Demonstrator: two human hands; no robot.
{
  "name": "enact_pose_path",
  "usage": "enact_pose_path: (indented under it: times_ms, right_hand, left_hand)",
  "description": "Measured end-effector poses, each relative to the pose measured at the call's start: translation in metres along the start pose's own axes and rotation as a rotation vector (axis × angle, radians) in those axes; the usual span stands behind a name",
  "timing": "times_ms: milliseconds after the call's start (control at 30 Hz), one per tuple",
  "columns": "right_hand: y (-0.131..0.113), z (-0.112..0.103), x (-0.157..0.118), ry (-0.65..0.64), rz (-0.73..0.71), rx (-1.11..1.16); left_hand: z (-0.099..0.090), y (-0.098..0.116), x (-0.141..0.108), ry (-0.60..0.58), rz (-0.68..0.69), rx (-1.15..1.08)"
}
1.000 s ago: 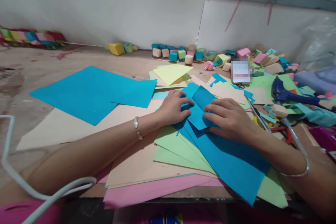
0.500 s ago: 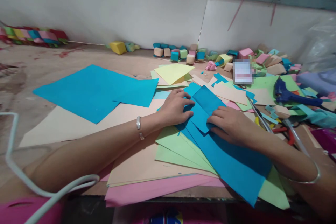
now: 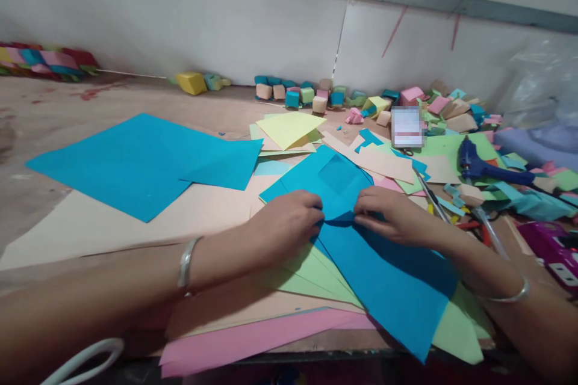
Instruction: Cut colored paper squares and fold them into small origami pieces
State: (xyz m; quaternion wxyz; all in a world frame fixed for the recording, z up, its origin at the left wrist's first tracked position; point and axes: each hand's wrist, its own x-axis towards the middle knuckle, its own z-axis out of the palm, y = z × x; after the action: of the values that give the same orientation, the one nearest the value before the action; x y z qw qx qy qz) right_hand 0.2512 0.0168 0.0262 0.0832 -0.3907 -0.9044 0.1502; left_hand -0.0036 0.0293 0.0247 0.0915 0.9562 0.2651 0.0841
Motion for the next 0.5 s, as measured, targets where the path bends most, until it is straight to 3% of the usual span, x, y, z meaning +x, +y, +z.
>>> enact_pose_path:
  times_ms: [233, 367, 500]
  right_hand:
    - [-0.016, -0.004, -0.001, -0.123, -0.008, 0.187]
    - [-0.026, 0.003, 0.001, -0.137, 0.117, 0.121]
    - [-0.032, 0.009, 0.002, -0.132, 0.235, 0.066]
  left_hand:
    - [0.014, 0.029, -0.04, 0.033, 0.103, 0.055]
    - [0.022, 0.035, -0.046, 0.108, 0.13, 0.127]
    - [0.023, 0.035, -0.047, 0.103, 0.172, 0.135]
